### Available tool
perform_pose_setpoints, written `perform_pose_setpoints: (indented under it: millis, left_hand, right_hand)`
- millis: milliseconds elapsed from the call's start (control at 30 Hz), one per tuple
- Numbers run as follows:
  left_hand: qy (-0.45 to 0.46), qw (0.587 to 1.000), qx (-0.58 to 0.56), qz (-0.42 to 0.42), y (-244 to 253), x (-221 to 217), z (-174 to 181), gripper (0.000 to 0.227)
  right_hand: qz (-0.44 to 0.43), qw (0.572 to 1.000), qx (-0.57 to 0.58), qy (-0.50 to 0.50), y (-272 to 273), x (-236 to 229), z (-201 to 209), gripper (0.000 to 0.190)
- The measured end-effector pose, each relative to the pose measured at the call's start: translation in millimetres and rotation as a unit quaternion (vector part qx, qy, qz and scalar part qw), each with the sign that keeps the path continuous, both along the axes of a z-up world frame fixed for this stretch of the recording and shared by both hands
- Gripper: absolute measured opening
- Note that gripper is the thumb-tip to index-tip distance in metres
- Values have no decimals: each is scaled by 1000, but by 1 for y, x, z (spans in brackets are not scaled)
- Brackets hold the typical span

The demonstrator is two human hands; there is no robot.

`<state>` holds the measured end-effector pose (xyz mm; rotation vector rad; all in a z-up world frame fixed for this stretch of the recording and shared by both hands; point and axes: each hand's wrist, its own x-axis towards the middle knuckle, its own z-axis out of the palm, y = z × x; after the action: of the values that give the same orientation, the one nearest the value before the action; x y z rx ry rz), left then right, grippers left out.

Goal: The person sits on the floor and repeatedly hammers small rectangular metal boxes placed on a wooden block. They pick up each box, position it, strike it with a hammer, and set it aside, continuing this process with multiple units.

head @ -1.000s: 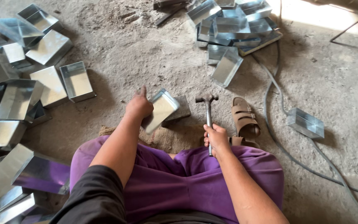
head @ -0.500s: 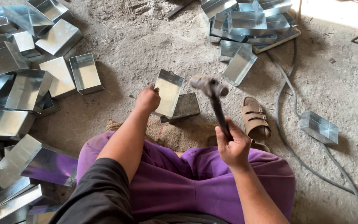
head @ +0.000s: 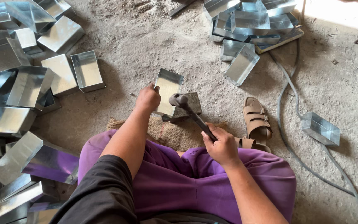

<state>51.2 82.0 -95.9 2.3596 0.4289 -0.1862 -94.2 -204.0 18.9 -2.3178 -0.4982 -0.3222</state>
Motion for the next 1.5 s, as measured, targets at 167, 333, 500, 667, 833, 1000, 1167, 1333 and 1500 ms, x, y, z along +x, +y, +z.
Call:
perform_pose_setpoints:
  millis: [167, 333, 500, 667, 833, 1000, 1167, 1333, 1500]
  left_hand:
    - [51, 997, -50, 25, -3, 1, 21, 39]
    - [35, 999, -23, 9, -2, 1, 21, 41]
    - [-94, 994, 1, -52, 3, 1, 13, 46]
    - [-167, 983, -32, -72, 3, -4, 29, 46]
    - [44, 994, -65, -74, 7, -13, 52, 46]
    - [142, 933, 160, -290, 2, -18, 51, 48]
    - [243, 927, 119, -258, 0, -20, 38, 43]
    - [243, 929, 116, -255, -5, -22, 42, 33]
    - [157, 940, 147, -266, -7, -35, 62, 41]
  right_hand:
    - [-50, 985, -115, 117, 0, 8, 0, 28]
    - [-78, 988, -44, 125, -5, 5, -9, 32]
    - [-150, 948, -89, 267, -17, 19, -36, 27]
    - [-181, 939, -46, 287, -35, 33, -56, 28]
    - [-201, 943, -36, 262, -40, 28, -53, 23]
    - [-179, 969, 54, 159, -32, 18, -29, 21]
    - [-136, 986, 89, 18, -17, 12, -17, 23]
    - [-64, 998, 8, 24, -5, 18, -33, 22]
    - [-46, 998, 30, -25, -11, 22, -42, 32]
